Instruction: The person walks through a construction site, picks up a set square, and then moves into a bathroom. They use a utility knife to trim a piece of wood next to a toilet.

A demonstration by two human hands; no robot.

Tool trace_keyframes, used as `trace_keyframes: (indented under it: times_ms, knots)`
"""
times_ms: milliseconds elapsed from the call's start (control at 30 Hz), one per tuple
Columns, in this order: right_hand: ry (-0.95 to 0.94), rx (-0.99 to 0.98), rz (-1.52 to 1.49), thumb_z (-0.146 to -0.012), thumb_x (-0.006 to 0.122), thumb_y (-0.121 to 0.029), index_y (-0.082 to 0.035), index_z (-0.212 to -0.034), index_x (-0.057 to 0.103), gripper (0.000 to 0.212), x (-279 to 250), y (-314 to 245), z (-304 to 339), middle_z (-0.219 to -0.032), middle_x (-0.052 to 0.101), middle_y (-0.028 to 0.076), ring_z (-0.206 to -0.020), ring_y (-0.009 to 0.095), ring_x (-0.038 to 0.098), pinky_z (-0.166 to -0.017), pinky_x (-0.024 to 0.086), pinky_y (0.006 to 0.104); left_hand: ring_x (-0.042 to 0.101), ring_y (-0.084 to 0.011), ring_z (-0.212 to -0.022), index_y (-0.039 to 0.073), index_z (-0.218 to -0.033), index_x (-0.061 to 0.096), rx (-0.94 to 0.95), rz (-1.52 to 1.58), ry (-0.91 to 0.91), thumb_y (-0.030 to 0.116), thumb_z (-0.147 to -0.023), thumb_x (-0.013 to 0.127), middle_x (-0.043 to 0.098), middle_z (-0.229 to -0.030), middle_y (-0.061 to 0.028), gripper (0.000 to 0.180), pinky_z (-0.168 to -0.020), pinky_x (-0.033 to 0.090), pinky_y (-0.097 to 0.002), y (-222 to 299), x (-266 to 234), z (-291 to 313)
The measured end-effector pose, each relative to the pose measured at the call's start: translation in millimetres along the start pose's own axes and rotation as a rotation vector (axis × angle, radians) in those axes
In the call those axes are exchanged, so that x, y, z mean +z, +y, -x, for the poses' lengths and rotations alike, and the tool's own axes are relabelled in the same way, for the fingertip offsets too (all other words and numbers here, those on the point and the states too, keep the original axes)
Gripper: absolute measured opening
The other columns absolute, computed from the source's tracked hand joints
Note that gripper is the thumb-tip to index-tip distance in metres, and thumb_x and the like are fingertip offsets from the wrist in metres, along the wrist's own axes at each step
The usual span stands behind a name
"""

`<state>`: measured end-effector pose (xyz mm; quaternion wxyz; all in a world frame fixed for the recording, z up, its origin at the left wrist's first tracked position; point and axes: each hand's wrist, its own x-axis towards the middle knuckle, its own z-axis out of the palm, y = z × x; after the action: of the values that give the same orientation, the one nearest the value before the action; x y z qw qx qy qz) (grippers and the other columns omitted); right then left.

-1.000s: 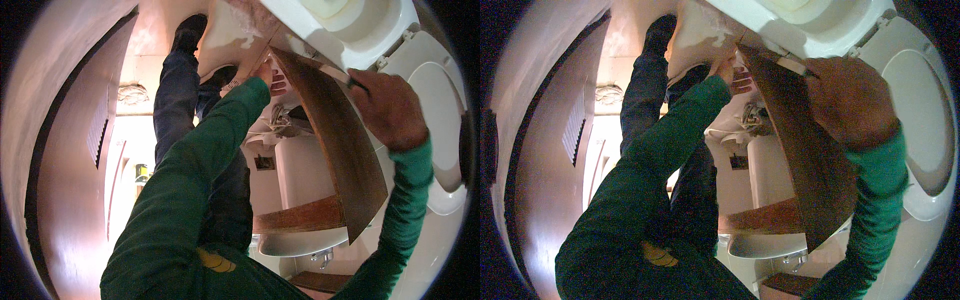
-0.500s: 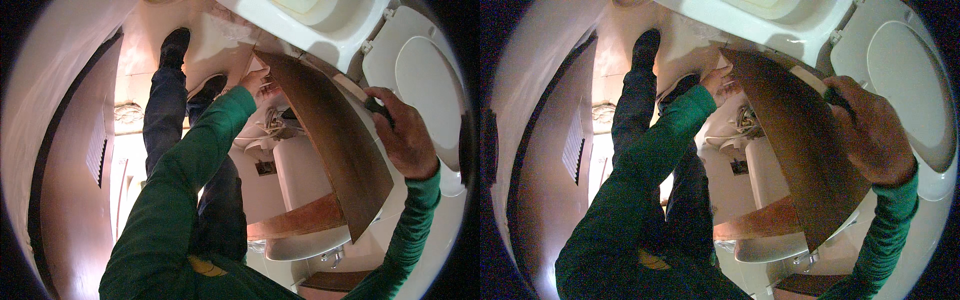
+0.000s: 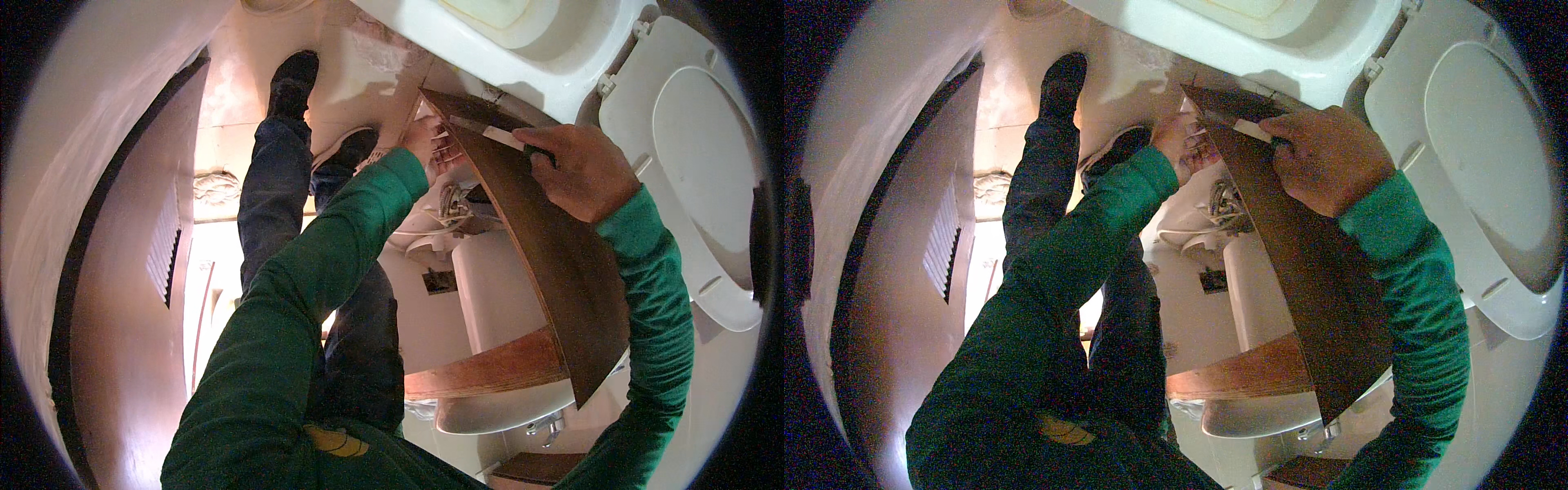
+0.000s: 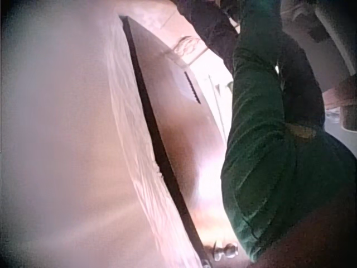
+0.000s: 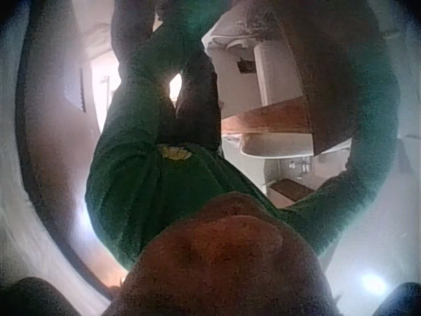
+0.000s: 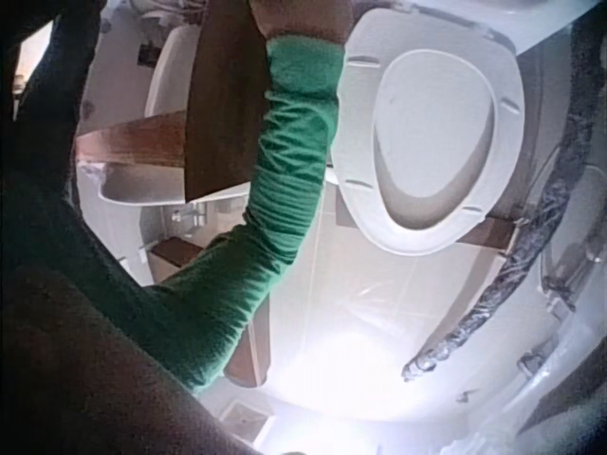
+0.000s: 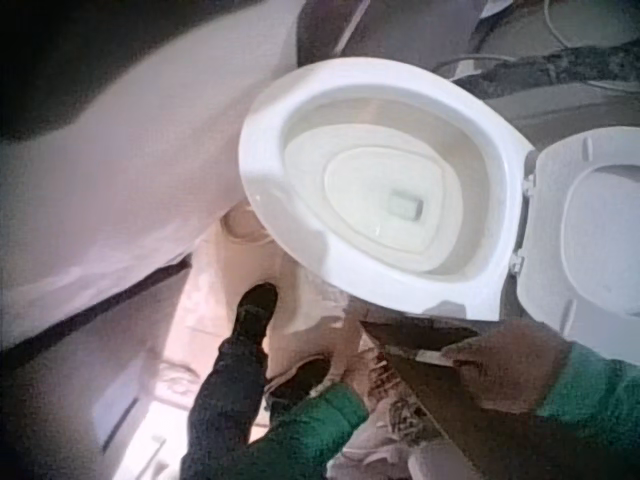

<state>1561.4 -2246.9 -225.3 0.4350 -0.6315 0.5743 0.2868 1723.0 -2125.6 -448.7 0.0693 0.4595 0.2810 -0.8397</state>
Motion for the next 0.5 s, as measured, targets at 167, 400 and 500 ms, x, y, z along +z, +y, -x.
trace_keyframes:
  times_ms: [167,400,500]
  knots:
    - [0.007,-0.119,0.001,-0.082,0.061,-0.023,-0.007,-0.103,0.072,0.029,4,8,-21,-0.092,0.071,0.021,-0.083,0.041,0.069,-0.082,0.056,0.0509,0.064,-0.0264,-0.083,0.008,-0.111,0.055,-0.012,-0.113,0.042,0.04,-0.097,0.055,0.061,-0.099,-0.0109,0.036,-0.075,0.062,-0.0427,7,8,12]
    - [-0.226,-0.034,0.269,-0.081,0.059,-0.021,-0.006,-0.107,0.073,0.033,-7,-19,-54,-0.088,0.07,0.021,-0.084,0.038,0.069,-0.082,0.057,0.0466,0.066,-0.0275,-0.088,0.006,-0.111,0.06,-0.018,-0.128,-0.044,0.032,-0.1,0.052,0.065,-0.103,-0.0137,0.029,-0.078,0.061,-0.0391,4,-8,-5]
    - [-0.213,-0.031,0.344,-0.08,0.06,-0.021,-0.007,-0.102,0.073,0.03,-7,-30,-60,-0.09,0.07,0.02,-0.085,0.037,0.069,-0.082,0.057,0.0463,0.067,-0.0278,-0.089,0.005,-0.111,0.062,-0.013,-0.093,0.005,0.03,-0.1,0.051,0.068,-0.103,-0.0146,0.029,-0.078,0.061,-0.0392,2,-3,-4]
